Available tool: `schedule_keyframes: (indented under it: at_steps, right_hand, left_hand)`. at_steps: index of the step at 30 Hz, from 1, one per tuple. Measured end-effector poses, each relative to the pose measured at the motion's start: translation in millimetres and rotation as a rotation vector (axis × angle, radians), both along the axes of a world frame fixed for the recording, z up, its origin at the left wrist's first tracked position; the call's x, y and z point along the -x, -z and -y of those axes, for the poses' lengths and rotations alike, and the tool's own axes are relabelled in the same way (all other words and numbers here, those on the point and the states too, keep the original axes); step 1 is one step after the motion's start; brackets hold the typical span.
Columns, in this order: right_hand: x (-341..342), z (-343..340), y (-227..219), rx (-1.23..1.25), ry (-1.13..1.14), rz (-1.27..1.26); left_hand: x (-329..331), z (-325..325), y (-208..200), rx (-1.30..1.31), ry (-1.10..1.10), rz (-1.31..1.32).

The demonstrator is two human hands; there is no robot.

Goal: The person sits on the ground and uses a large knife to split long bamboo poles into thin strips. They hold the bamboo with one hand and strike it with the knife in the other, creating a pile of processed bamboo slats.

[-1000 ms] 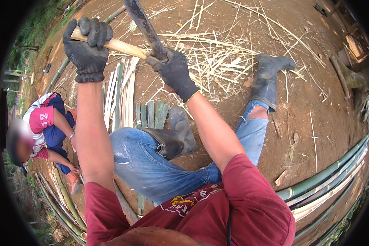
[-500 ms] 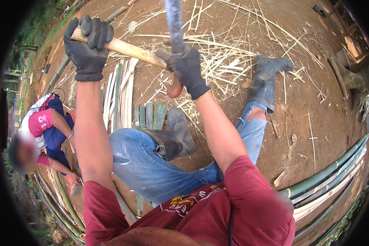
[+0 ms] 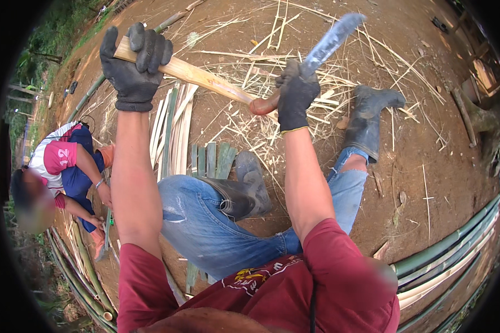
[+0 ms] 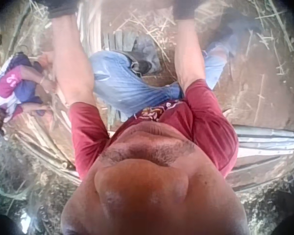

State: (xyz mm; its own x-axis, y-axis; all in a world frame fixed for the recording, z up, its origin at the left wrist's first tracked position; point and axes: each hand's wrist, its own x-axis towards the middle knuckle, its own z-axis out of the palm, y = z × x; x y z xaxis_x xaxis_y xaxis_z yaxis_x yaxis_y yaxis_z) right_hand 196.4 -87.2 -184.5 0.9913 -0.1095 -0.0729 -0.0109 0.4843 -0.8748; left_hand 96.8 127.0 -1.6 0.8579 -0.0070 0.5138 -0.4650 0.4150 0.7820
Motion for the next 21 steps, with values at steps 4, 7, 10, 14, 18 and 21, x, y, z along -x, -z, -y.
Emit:
schedule_keyframes:
  at_steps: [4,7,10,14,18,21]
  right_hand:
    - [14.7,6.9,-14.0,-0.012,-0.241,-0.026]
    - [46.7,-17.0,-25.5,0.099,-0.522,0.059]
    - [61.1,-44.1,-23.6,0.124,-0.581,0.093]
    - [45.2,-44.7,0.3,-0.037,-0.320,-0.013]
    - [16.6,8.2,38.7,-0.377,-0.007,-0.209]
    - [16.4,44.8,85.1,-0.249,0.086,-0.267]
  left_hand:
    - [-1.0,-1.4,0.7,-0.022,-0.048,-0.028]
    - [-6.6,1.9,2.0,-0.064,-0.080,-0.011]
    - [-9.1,3.9,0.5,-0.089,-0.093,-0.005]
    - [1.3,-9.2,6.0,-0.002,-0.141,-0.008]
    - [19.3,-37.7,8.1,0.030,-0.207,-0.060]
    - [12.9,-63.5,13.5,0.062,-0.060,-0.084]
